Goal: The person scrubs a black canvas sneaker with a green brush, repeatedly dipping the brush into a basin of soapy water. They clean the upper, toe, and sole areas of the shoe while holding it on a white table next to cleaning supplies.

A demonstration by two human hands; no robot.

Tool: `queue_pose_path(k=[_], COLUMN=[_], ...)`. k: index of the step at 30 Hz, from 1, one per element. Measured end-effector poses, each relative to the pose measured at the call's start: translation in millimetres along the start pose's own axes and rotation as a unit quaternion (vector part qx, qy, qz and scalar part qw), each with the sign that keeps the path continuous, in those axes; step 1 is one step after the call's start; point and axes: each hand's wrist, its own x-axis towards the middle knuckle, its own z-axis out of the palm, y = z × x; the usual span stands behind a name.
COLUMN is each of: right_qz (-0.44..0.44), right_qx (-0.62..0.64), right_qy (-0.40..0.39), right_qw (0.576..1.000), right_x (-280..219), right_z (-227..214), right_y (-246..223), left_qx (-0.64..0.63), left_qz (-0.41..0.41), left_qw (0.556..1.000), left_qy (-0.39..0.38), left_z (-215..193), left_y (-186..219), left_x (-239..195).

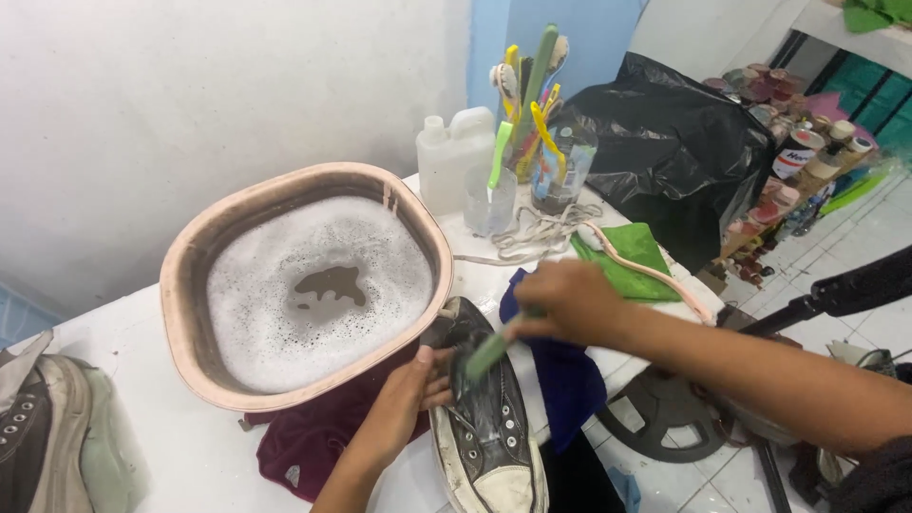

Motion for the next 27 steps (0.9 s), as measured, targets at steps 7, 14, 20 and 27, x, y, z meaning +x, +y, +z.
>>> queue_pose_path(k=[7, 14, 20, 27], right_qz=[-0.143, -0.143, -0.092, -0.121], right_qx=[0.037, 0.009, -0.001, 0.045], right_qy=[-0.093, -0.126, -0.219, -0.258], right_qw=[0.985, 0.982, 0.971, 0.957], right_x=[-25.5, -23.3, -9.5, -5.1], right_z=[-5.5, 6.5, -17.8, -20.8], right_y=[-31.4, -27.2, -47.1, -52.5], left_qx=[0.011, 0.062, 0.079, 0.055], left_qz=[0.037, 0.062, 0.062, 0.030], left_qw=[0.998, 0.991, 0.989, 0.991], left_qy=[0.056, 0.106, 0.108, 0.114], left_z=[5.9, 10.0, 9.2, 11.9], left_y=[-33.0, -29.2, -26.9, -19.4], left_x=[15.9, 9.4, 7.3, 5.4])
